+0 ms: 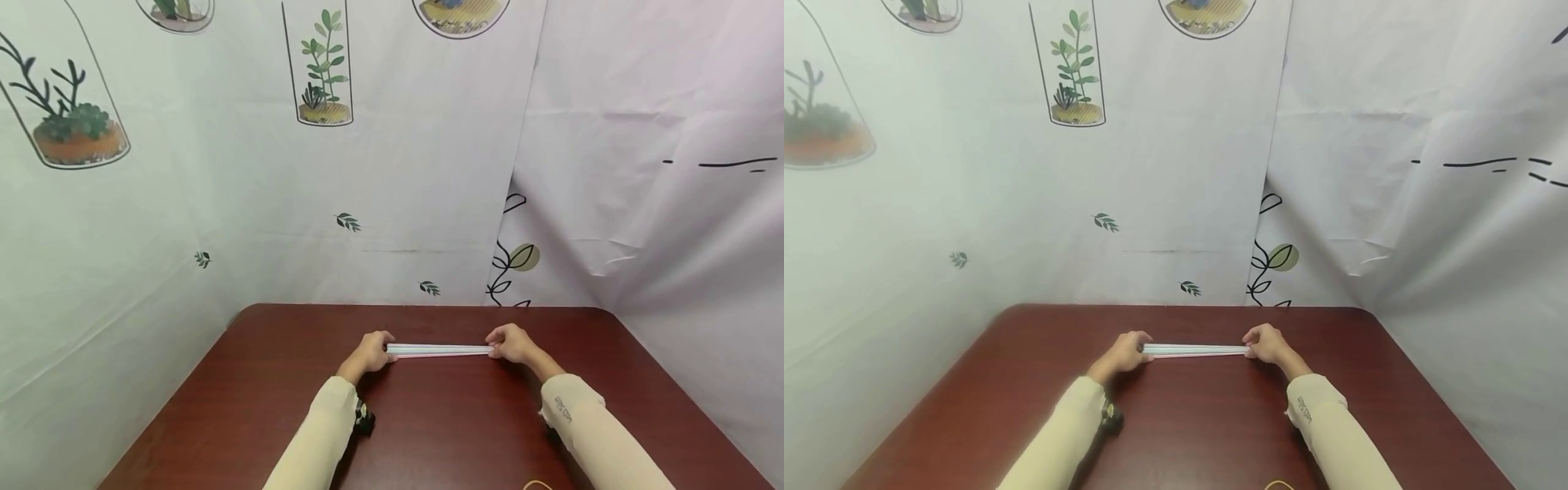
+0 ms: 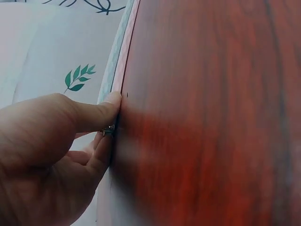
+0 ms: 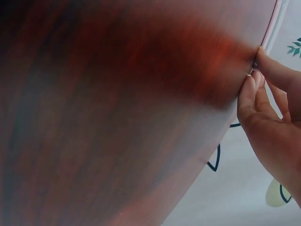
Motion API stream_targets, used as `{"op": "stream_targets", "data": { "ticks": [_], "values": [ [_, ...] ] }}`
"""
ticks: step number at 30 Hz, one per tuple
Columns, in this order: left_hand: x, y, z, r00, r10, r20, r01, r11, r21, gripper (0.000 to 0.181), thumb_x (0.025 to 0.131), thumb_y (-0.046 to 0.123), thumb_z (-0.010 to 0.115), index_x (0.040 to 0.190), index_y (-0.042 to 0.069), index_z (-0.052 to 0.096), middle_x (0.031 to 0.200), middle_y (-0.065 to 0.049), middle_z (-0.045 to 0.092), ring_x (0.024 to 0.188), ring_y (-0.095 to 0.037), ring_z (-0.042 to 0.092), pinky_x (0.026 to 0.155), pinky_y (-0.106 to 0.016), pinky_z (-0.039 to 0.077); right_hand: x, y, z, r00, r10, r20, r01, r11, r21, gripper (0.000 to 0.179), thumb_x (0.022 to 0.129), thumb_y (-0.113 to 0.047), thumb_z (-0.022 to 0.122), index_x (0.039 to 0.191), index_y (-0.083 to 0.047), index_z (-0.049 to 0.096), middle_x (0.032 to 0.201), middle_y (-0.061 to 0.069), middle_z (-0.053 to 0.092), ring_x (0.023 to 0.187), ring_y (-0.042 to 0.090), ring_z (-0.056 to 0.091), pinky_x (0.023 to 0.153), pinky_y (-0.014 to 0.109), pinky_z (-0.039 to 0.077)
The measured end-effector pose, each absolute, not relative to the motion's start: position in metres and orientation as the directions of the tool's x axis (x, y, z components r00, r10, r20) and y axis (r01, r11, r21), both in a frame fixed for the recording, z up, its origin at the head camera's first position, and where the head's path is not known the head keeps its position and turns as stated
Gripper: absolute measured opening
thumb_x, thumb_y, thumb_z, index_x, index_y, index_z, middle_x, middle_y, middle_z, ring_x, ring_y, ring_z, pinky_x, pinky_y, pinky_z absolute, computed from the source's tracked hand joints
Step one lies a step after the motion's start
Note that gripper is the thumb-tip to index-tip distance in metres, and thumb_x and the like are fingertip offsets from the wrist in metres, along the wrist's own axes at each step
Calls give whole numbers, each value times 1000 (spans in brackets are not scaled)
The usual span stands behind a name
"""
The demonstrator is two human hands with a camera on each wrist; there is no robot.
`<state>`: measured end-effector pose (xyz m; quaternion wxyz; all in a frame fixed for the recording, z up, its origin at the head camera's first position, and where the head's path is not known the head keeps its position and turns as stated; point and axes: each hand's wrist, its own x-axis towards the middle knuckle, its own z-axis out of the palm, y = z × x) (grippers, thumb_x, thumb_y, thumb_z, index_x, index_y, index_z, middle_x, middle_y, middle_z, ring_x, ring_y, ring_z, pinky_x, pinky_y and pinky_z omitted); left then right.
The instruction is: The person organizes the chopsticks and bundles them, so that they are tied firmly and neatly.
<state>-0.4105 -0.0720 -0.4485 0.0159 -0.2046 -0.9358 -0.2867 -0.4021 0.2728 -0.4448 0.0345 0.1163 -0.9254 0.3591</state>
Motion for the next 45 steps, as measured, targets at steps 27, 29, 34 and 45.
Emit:
{"op": "stream_targets", "data": {
  "ticks": [27, 29, 34, 45],
  "values": [
    [-411, -73, -452, -883, 465, 68, 436, 758, 486, 25, 86, 11, 75, 107, 0, 68, 95, -8, 68, 85, -19, 61, 82, -39, 51, -401, 272, -444, -933, -354, 64, -321, 736, -596, 7, 82, 5, 73, 82, -1, 68, 72, -2, 60, 70, 13, 52, 66, 30, 44],
    [-411, -73, -451, -882, 464, 77, 440, 757, 484, 21, 86, 10, 75, 104, 0, 69, 92, -7, 68, 83, -19, 60, 80, -38, 51, -402, 272, -443, -927, -367, 74, -338, 737, -585, 7, 82, 4, 73, 82, -2, 68, 73, -2, 61, 71, 13, 52, 67, 30, 45],
    [-411, -72, -448, -877, 474, 76, 447, 749, 490, 15, 84, 8, 75, 96, 1, 70, 87, -5, 67, 79, -17, 58, 79, -37, 50, -402, 273, -442, -927, -370, 64, -340, 753, -563, 6, 84, 3, 71, 82, -2, 67, 76, -1, 62, 73, 14, 53, 72, 33, 46],
    [-407, -69, -446, -872, 489, 5, 440, 780, 444, 17, 87, 8, 72, 100, -2, 68, 91, -8, 64, 83, -20, 57, 81, -40, 51, -396, 271, -441, -907, -421, -5, -356, 772, -526, 9, 88, 3, 66, 82, -3, 63, 75, -1, 57, 72, 15, 51, 71, 34, 44]
  ]
}}
